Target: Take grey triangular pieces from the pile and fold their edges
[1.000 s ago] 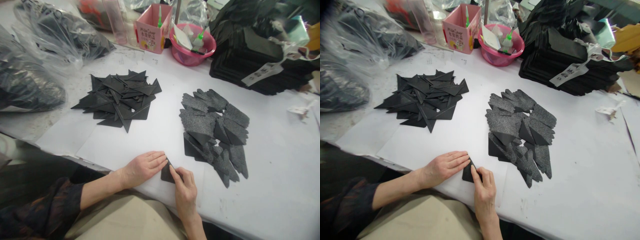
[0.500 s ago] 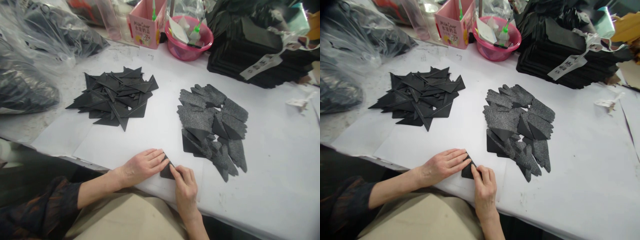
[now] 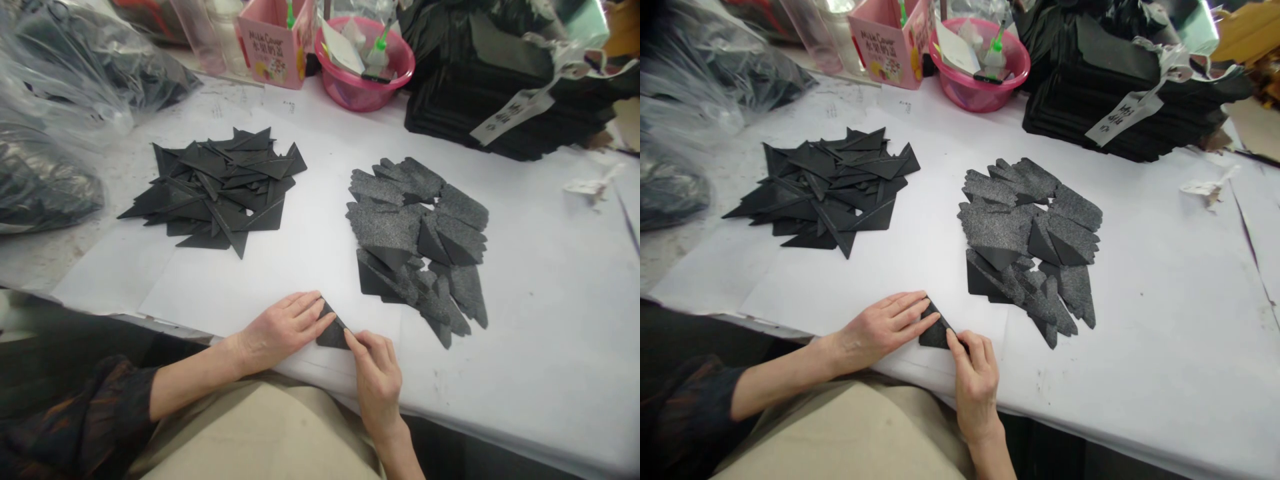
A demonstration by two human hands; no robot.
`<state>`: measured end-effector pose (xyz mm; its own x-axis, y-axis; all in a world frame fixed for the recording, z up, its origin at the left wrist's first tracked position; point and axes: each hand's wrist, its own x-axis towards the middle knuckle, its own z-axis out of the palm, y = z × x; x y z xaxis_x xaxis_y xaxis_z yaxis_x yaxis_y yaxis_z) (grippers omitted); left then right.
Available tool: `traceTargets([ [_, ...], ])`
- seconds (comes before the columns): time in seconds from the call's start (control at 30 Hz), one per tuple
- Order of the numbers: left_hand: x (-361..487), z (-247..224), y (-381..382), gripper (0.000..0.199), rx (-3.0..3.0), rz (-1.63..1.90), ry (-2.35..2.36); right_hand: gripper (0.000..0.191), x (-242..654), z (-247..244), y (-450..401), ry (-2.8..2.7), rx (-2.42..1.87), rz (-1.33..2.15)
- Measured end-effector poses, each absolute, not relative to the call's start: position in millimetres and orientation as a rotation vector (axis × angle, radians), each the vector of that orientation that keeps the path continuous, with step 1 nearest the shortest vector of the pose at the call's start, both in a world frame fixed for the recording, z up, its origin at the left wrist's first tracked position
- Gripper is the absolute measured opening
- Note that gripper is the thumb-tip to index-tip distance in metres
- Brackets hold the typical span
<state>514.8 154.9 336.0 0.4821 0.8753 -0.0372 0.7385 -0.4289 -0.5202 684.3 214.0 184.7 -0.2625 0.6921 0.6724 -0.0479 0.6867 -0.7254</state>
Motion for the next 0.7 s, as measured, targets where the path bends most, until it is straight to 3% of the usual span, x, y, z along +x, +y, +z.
traceTargets([
  [0.7, 538.1, 329.2, 161.5, 0.03, -2.289, 0.433, -1.322, 0.039, 689.8, 180.3, 209.9, -1.743, -0.556, 0.77],
])
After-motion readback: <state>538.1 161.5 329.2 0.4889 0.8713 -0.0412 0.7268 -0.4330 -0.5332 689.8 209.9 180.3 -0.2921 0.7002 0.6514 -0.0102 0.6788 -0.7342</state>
